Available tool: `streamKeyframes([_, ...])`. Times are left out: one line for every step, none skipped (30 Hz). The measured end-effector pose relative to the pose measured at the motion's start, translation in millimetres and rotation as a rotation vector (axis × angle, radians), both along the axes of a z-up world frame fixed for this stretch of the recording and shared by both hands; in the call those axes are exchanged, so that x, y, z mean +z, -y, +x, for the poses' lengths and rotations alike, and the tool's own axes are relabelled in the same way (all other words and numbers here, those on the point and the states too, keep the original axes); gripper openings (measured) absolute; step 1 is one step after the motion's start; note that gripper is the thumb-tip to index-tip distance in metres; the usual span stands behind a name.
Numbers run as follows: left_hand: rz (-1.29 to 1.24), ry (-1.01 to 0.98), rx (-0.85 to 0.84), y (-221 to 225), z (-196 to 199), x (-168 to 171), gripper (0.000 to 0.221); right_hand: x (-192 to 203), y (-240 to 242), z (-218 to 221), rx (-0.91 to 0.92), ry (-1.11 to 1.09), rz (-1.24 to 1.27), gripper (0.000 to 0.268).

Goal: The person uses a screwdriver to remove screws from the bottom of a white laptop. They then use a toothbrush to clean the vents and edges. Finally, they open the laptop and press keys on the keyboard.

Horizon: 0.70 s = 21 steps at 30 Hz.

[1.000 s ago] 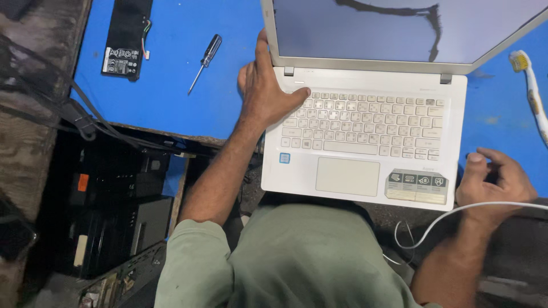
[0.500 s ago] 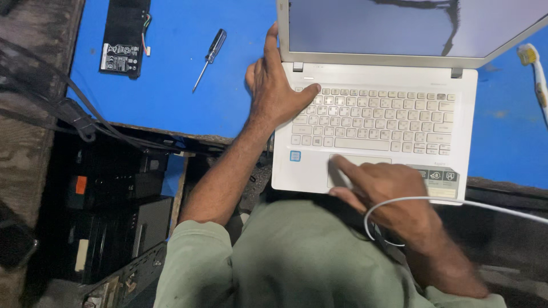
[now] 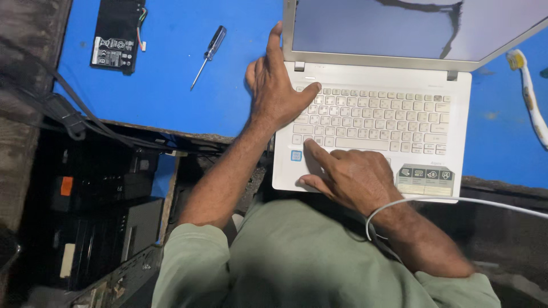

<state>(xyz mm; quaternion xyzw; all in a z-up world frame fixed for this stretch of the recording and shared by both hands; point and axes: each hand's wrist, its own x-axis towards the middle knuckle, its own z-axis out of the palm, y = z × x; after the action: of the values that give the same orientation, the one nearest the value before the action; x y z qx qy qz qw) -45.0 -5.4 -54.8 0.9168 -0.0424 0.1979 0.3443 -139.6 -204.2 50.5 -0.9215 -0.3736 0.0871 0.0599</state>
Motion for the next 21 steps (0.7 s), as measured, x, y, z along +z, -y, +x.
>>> streamKeyframes([0.001, 0.0, -0.007, -0.5, -0.4, 0.1, 0.129, -1.5, 0.5, -0.5, 0.0, 0.007, 0.016, 0.064])
streamKeyframes([0.001, 0.001, -0.013, -0.6, -1.0, 0.3, 0.129, -2.6, 1.0, -0.8, -0.001, 0.014, 0.033, 0.064])
streamKeyframes([-0.008, -0.01, -0.022, -0.8, -0.5, 0.7, 0.128, -3.4, 0.9, -0.3, -0.003, 0.001, 0.004, 0.065])
streamKeyframes([-0.017, -0.02, -0.031, -0.8, -0.3, 1.1, 0.127, -3.8, 1.0, 0.2, -0.005, -0.013, -0.025, 0.067])
streamKeyframes([-0.026, -0.031, -0.038, -0.9, -0.4, 1.4, 0.126, -3.8, 1.1, 0.5, -0.005, -0.027, -0.054, 0.068])
streamKeyframes([-0.027, -0.026, -0.039, -0.8, -0.3, 1.7, 0.127, -3.7, 0.8, 0.7, 0.001, 0.003, -0.025, 0.067])
streamKeyframes([-0.029, -0.021, -0.038, -0.8, -0.3, 1.7, 0.128, -3.8, 0.5, 0.9, 0.008, 0.032, 0.004, 0.067])
streamKeyframes([-0.03, -0.016, -0.038, -0.6, 0.2, 1.6, 0.128, -3.8, 0.6, 0.8, 0.015, 0.062, 0.032, 0.066])
streamKeyframes([-0.025, -0.013, -0.037, -0.9, 0.4, 1.6, 0.128, -4.1, 0.1, 1.0, 0.011, 0.04, 0.015, 0.067])
streamKeyframes([-0.019, -0.01, -0.036, -1.1, 0.7, 1.5, 0.128, -4.7, -0.3, 1.3, 0.007, 0.018, -0.003, 0.068])
streamKeyframes([-0.015, -0.008, -0.035, -0.7, 0.7, 0.9, 0.128, -5.2, -0.3, 1.1, 0.002, -0.006, -0.022, 0.069])
streamKeyframes([-0.023, -0.014, -0.038, -0.8, 0.9, 0.4, 0.129, -5.9, -0.1, 0.9, 0.003, -0.005, -0.019, 0.068])
streamKeyframes([-0.031, -0.019, -0.039, -0.7, 1.4, 0.1, 0.129, -6.5, 0.2, 1.4, 0.005, -0.003, -0.015, 0.066])
streamKeyframes([-0.039, -0.024, -0.041, -0.4, 1.9, 0.0, 0.129, -7.0, 0.4, 1.9, 0.007, -0.002, -0.012, 0.065])
streamKeyframes([-0.032, -0.017, -0.043, -0.5, 1.9, 0.2, 0.129, -7.5, 0.0, 2.4, 0.006, -0.011, -0.017, 0.066])
streamKeyframes([-0.025, -0.011, -0.044, -0.6, 1.5, 0.4, 0.129, -7.9, -0.5, 2.8, 0.005, -0.021, -0.023, 0.066])
streamKeyframes([-0.019, -0.005, -0.044, -0.6, 1.1, 0.7, 0.129, -8.2, -0.7, 3.1, 0.005, -0.031, -0.028, 0.067])
streamKeyframes([-0.012, -0.003, -0.041, -0.5, 1.0, 1.0, 0.129, -8.3, -0.6, 3.4, 0.003, -0.035, -0.033, 0.067])
streamKeyframes([-0.006, -0.002, -0.036, -0.7, 0.5, 1.2, 0.129, -8.3, -0.6, 3.5, 0.003, -0.039, -0.039, 0.068])
streamKeyframes([0.0, -0.001, -0.032, -1.0, 0.0, 1.5, 0.129, -8.4, -0.6, 3.7, 0.002, -0.044, -0.044, 0.068])
streamKeyframes([-0.002, 0.0, -0.035, -0.9, -0.1, 1.6, 0.129, -8.7, -0.4, 3.6, 0.006, -0.031, -0.036, 0.068])
